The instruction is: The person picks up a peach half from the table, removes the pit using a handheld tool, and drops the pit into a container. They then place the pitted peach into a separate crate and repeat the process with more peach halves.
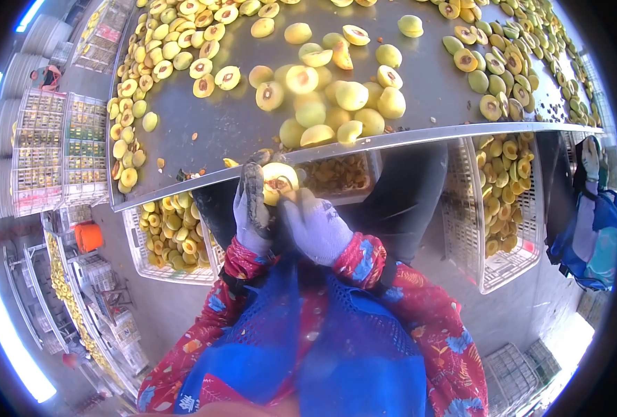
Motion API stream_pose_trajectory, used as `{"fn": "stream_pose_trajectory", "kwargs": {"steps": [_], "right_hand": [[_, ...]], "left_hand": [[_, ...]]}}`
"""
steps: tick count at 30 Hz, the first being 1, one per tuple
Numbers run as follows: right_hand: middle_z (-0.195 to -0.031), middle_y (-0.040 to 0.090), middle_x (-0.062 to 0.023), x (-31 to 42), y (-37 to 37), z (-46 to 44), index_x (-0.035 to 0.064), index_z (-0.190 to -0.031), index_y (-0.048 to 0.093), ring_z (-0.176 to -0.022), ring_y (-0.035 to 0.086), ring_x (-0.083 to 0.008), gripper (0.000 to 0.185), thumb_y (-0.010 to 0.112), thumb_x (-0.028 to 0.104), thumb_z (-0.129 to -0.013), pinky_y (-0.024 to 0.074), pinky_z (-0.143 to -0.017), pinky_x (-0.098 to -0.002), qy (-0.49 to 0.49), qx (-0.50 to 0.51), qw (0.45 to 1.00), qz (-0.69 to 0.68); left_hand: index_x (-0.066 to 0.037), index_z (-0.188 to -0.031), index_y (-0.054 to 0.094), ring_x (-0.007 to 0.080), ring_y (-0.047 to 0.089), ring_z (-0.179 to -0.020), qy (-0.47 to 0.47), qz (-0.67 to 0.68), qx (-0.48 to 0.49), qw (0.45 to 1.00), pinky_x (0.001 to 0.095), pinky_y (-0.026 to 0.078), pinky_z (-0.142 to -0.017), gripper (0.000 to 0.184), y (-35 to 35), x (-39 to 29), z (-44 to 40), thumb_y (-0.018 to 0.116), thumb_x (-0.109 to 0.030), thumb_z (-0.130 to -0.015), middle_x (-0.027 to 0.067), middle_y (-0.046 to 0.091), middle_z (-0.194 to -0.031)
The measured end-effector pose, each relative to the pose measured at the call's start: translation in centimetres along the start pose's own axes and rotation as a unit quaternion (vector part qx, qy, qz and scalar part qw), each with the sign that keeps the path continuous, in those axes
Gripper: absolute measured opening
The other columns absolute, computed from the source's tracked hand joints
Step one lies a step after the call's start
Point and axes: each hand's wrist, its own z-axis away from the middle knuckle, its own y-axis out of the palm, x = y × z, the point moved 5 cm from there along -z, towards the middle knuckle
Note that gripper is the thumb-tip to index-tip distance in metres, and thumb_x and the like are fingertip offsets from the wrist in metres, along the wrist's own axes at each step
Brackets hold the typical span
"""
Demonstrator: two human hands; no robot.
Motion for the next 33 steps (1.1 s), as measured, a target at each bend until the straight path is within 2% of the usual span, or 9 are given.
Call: {"fn": "stream_pose_trajectory", "kwargs": {"steps": [3, 6, 8, 12, 15, 19, 24, 29, 33], "right_hand": [[-0.063, 0.057, -0.0115, -0.4, 0.1, -0.4, -0.0013, -0.094, 0.053, -0.050, 0.056, -0.0272, 0.022, 0.048, 0.020, -0.098, 0.0427, -0.046, -0.0361, 0.095, 0.027, 0.980, -0.175], [-0.061, 0.053, 0.0009, -0.6, 1.0, 0.5, 0.0040, -0.086, 0.058, -0.047, 0.050, -0.0080, 0.030, 0.046, 0.028, -0.100, 0.0385, -0.042, -0.0235, 0.345, 0.122, 0.770, -0.523], [-0.061, 0.052, 0.0003, -1.8, 1.2, 0.8, 0.0048, -0.086, 0.058, -0.047, 0.050, -0.0089, 0.030, 0.046, 0.029, -0.100, 0.0385, -0.042, -0.0240, 0.351, 0.113, 0.796, -0.480], [-0.059, 0.050, 0.0007, -0.5, 1.1, 0.8, 0.0063, -0.090, 0.058, -0.046, 0.049, -0.0095, 0.031, 0.045, 0.032, -0.100, 0.0379, -0.040, -0.0239, 0.411, 0.124, 0.747, -0.508], [-0.056, 0.047, 0.0012, -0.4, 2.1, 1.5, 0.0085, -0.090, 0.056, -0.043, 0.047, -0.0099, 0.034, 0.044, 0.038, -0.100, 0.0357, -0.037, -0.0238, 0.397, 0.250, 0.420, -0.777], [-0.054, 0.046, 0.0010, -0.9, 2.6, 2.0, 0.0105, -0.087, 0.051, -0.036, 0.043, -0.0105, 0.039, 0.042, 0.047, -0.098, 0.0315, -0.033, -0.0236, 0.367, 0.276, 0.259, -0.850], [-0.053, 0.048, -0.0004, -0.9, 2.7, 2.0, 0.0048, -0.094, 0.052, -0.035, 0.044, -0.0113, 0.044, 0.039, 0.047, -0.099, 0.0328, -0.032, -0.0228, 0.325, 0.255, 0.246, -0.877], [-0.053, 0.048, -0.0033, 1.0, 2.7, 1.5, 0.0026, -0.098, 0.056, -0.033, 0.041, -0.0133, 0.046, 0.039, 0.046, -0.099, 0.0336, -0.033, -0.0264, 0.296, 0.311, 0.301, -0.852], [-0.053, 0.048, -0.0006, -0.2, 1.1, 0.9, 0.0037, -0.096, 0.057, -0.035, 0.040, -0.0103, 0.045, 0.039, 0.045, -0.100, 0.0321, -0.033, -0.0240, 0.297, 0.260, 0.348, -0.851]], "left_hand": [[0.004, -0.127, 0.048, 0.0304, 0.054, -0.112, -0.029, 0.087, -0.029, 0.995, 0.0382, 0.044, -0.095, 0.042, 0.6, 0.0, -0.1, 0.055, -0.016, -0.090, 0.0174, 0.055, -0.124], [0.005, -0.133, 0.045, 0.0205, 0.053, -0.117, -0.152, 0.304, -0.002, 0.940, 0.0307, 0.043, -0.100, 0.037, 2.7, 2.0, 1.2, 0.041, -0.016, -0.102, 0.0142, 0.054, -0.130], [0.003, -0.115, 0.059, 0.0205, 0.061, -0.097, -0.116, 0.226, -0.003, 0.967, 0.0327, 0.049, -0.085, 0.027, 1.6, 0.8, -0.1, 0.054, -0.012, -0.093, 0.0139, 0.064, -0.109], [0.004, -0.109, 0.059, 0.0146, 0.063, -0.086, -0.310, 0.422, 0.105, 0.846, 0.0265, 0.051, -0.074, 0.029, 3.2, 2.4, -0.2, 0.054, -0.020, -0.096, 0.0113, 0.067, -0.097], [0.005, -0.107, 0.059, 0.0142, 0.062, -0.086, -0.273, 0.407, -0.027, 0.871, 0.0265, 0.052, -0.072, 0.029, 3.6, 2.8, 1.1, 0.053, -0.021, -0.096, 0.0120, 0.067, -0.100], [0.006, -0.110, 0.057, 0.0185, 0.062, -0.083, -0.063, 0.177, -0.052, 0.981, 0.0300, 0.052, -0.073, 0.026, 2.3, 1.0, 0.8, 0.054, -0.016, -0.096, 0.0127, 0.064, -0.100], [0.001, -0.116, 0.052, 0.0279, 0.063, -0.089, -0.205, 0.341, -0.059, 0.916, 0.0395, 0.054, -0.079, 0.038, 3.9, 4.4, 2.4, 0.057, -0.030, -0.096, 0.0179, 0.059, -0.108], [-0.003, -0.105, 0.053, 0.0246, 0.062, -0.084, -0.437, 0.720, -0.094, 0.531, 0.0382, 0.055, -0.075, 0.037, 6.2, 1.4, 1.4, 0.056, -0.038, -0.096, 0.0140, 0.061, -0.094], [0.000, -0.106, 0.053, 0.0244, 0.062, -0.082, -0.457, 0.630, -0.163, 0.606, 0.0357, 0.055, -0.075, 0.042, 3.7, 1.7, 0.9, 0.051, -0.041, -0.098, 0.0128, 0.061, -0.093]]}}
